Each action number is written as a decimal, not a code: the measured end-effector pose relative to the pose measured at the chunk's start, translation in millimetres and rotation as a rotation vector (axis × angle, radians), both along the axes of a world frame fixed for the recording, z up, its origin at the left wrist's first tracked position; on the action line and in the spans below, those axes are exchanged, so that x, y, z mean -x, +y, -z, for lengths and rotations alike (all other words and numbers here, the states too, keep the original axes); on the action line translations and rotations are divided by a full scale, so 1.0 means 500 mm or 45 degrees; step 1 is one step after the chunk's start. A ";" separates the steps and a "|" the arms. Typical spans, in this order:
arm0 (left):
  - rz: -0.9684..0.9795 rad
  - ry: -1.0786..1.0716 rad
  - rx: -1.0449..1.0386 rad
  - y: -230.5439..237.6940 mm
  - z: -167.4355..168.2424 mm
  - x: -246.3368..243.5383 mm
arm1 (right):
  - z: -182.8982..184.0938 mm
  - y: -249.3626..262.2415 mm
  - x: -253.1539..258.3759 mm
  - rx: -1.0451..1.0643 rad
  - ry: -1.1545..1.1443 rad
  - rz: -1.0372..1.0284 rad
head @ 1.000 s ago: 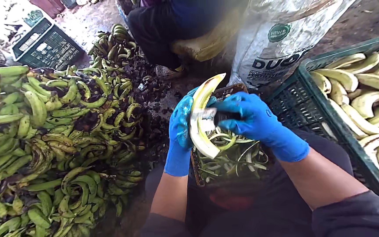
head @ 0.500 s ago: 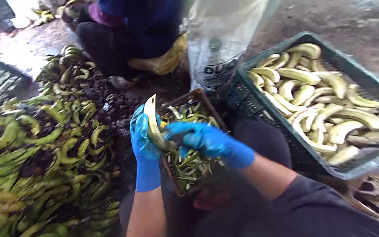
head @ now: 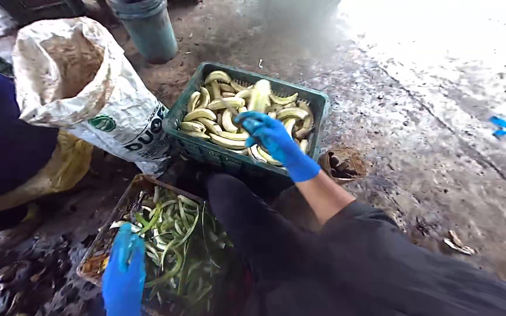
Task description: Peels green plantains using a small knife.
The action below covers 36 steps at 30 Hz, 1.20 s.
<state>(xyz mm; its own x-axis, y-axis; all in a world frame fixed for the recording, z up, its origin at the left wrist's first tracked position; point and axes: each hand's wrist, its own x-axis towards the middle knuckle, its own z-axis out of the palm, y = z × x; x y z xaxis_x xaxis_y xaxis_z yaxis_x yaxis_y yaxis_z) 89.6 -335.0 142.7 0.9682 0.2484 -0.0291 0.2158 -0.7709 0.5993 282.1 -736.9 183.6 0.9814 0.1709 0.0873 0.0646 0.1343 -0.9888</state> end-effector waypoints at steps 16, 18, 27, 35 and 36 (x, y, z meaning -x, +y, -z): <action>-0.290 -0.413 0.827 0.017 -0.017 -0.024 | 0.045 -0.333 0.049 -0.014 0.379 0.770; -0.303 -0.472 0.822 0.039 -0.005 -0.024 | 0.046 -0.331 0.015 0.209 0.415 0.548; -0.484 -0.331 1.027 0.014 -0.072 -0.003 | 0.043 -0.269 -0.022 0.153 0.360 0.457; 0.450 -0.320 1.692 -0.175 -0.080 -0.078 | -0.121 0.144 0.121 0.487 -0.543 -0.347; 0.405 -0.347 1.752 -0.177 -0.077 -0.073 | -0.128 0.147 0.118 0.592 -0.677 -0.368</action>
